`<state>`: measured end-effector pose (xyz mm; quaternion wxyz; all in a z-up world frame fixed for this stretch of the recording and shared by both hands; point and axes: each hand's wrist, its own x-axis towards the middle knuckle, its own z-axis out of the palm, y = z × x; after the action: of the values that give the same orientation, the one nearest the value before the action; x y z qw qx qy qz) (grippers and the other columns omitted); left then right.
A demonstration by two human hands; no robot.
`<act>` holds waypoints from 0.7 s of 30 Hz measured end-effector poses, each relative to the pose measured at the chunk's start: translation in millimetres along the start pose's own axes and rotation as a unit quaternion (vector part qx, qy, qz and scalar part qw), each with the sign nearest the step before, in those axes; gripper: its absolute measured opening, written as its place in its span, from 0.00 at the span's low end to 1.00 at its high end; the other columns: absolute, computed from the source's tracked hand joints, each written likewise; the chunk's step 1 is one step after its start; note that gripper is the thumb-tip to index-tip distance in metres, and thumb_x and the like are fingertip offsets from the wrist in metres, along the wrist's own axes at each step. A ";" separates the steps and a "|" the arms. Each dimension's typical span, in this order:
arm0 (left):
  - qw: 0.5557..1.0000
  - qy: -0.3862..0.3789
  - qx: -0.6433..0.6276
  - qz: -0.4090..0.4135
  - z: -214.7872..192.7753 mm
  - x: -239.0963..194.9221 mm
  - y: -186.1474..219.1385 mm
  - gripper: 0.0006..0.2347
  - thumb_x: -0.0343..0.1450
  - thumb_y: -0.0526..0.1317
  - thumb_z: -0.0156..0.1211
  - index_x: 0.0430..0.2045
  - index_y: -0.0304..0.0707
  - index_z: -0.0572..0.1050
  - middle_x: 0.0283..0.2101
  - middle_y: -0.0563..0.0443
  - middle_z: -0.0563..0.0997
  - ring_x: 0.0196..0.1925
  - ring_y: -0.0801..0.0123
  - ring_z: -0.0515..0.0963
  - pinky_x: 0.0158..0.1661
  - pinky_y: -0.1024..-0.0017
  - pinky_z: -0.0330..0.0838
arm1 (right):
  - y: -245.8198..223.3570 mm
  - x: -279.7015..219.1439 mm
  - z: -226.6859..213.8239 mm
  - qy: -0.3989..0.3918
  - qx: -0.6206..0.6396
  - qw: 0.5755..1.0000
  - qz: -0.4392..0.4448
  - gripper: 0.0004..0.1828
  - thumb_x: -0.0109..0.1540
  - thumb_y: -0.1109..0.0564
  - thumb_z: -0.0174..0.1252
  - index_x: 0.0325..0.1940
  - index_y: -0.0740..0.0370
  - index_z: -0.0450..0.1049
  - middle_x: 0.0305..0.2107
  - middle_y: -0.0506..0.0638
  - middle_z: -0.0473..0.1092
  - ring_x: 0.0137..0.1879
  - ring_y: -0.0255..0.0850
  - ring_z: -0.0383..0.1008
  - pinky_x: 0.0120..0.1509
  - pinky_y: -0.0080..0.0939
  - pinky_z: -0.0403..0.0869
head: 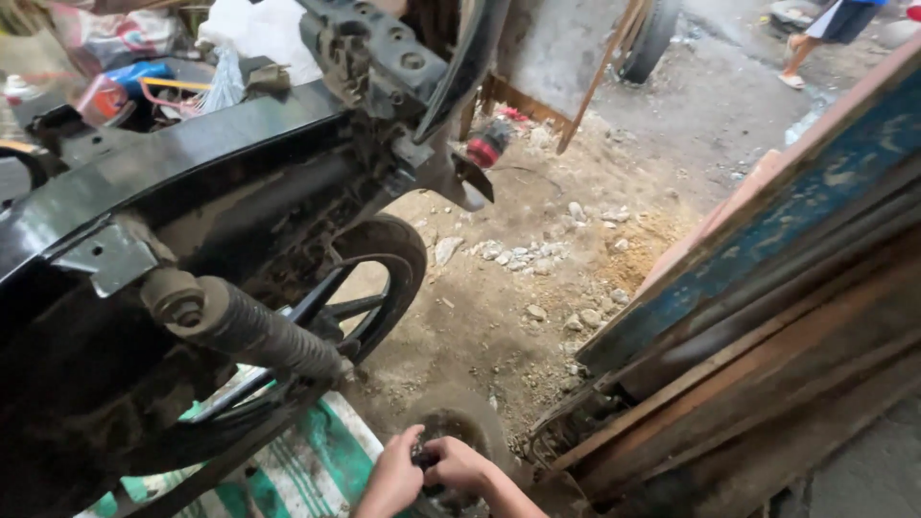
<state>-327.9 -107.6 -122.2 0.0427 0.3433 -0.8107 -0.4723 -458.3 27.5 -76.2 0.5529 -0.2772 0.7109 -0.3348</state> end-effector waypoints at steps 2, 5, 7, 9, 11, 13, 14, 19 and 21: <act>0.989 -0.085 0.115 -0.034 22.6 10.4 -11.5 0.25 0.70 0.39 0.58 0.65 0.67 0.76 0.64 0.57 0.81 0.65 0.57 0.82 0.63 0.63 0.77 | -15.8 -37.2 -4.2 0.056 0.070 0.990 -0.109 0.15 0.53 0.63 0.59 0.44 0.62 0.80 0.31 0.44 0.77 0.36 0.34 0.71 0.43 0.33 0.72; 0.978 -0.096 0.164 -0.085 8.3 2.3 33.7 0.10 0.73 0.50 0.57 0.40 0.54 0.84 0.46 0.49 0.90 0.50 0.44 0.85 0.51 0.52 0.78 | -16.5 -53.2 -20.3 0.167 0.231 0.957 -0.057 0.18 0.55 0.65 0.61 0.48 0.68 0.82 0.28 0.54 0.78 0.30 0.42 0.75 0.33 0.38 0.74; 0.981 -0.058 0.175 -0.053 27.6 4.6 45.6 0.08 0.71 0.46 0.59 0.39 0.53 0.83 0.42 0.46 0.89 0.47 0.41 0.86 0.48 0.49 0.79 | -0.6 -42.8 -24.2 0.184 0.339 0.918 -0.087 0.12 0.60 0.62 0.62 0.45 0.70 0.81 0.31 0.56 0.77 0.34 0.43 0.74 0.37 0.40 0.72; 0.981 -0.015 0.188 -0.031 32.5 2.4 53.8 0.07 0.70 0.42 0.61 0.39 0.52 0.83 0.39 0.42 0.89 0.43 0.38 0.87 0.45 0.46 0.81 | 12.2 -28.9 -18.8 0.189 0.444 0.869 -0.112 0.12 0.65 0.58 0.63 0.43 0.73 0.81 0.33 0.58 0.77 0.37 0.43 0.72 0.40 0.41 0.69; 0.988 -0.150 0.040 -0.013 29.4 0.1 64.1 0.19 0.60 0.45 0.68 0.46 0.52 0.88 0.44 0.49 0.91 0.43 0.53 0.89 0.47 0.63 0.84 | 23.0 -14.0 -11.7 0.180 0.532 0.822 0.094 0.33 0.64 0.25 0.60 0.53 0.56 0.77 0.41 0.54 0.74 0.44 0.49 0.74 0.43 0.51 0.68; 0.993 -0.099 0.069 -0.002 25.7 -11.9 60.2 0.18 0.65 0.43 0.63 0.49 0.57 0.88 0.51 0.48 0.87 0.50 0.48 0.82 0.54 0.60 0.79 | 48.1 11.4 -3.2 0.098 0.629 0.770 0.047 0.24 0.65 0.35 0.62 0.47 0.59 0.79 0.40 0.53 0.77 0.47 0.49 0.76 0.53 0.52 0.72; 0.993 -0.057 0.100 0.017 24.9 -16.3 59.5 0.18 0.70 0.41 0.58 0.52 0.63 0.88 0.57 0.47 0.82 0.56 0.44 0.76 0.61 0.58 0.73 | 60.5 24.3 -0.8 0.024 0.718 0.696 -0.002 0.16 0.67 0.45 0.64 0.41 0.63 0.80 0.39 0.53 0.79 0.49 0.48 0.79 0.64 0.52 0.76; 0.999 -0.004 0.016 0.029 -82.8 -55.9 27.8 0.19 0.67 0.43 0.67 0.54 0.48 0.84 0.49 0.50 0.88 0.47 0.57 0.86 0.49 0.63 0.82 | 64.4 32.6 11.9 0.213 0.382 0.899 0.001 0.19 0.57 0.70 0.50 0.45 0.67 0.84 0.31 0.58 0.78 0.31 0.47 0.71 0.35 0.44 0.69; 0.996 0.010 -0.069 0.049 -126.1 -79.3 -11.0 0.20 0.68 0.43 0.67 0.56 0.45 0.84 0.46 0.58 0.91 0.45 0.68 0.88 0.46 0.72 0.82 | 62.5 32.8 7.1 0.280 0.206 0.937 0.027 0.19 0.58 0.68 0.48 0.42 0.67 0.86 0.25 0.59 0.77 0.25 0.47 0.70 0.29 0.45 0.68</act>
<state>-212.3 -156.7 -41.4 0.0977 0.3044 -0.7914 -0.5211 -460.6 40.1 -146.0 0.3849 -0.0331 0.7599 -0.5229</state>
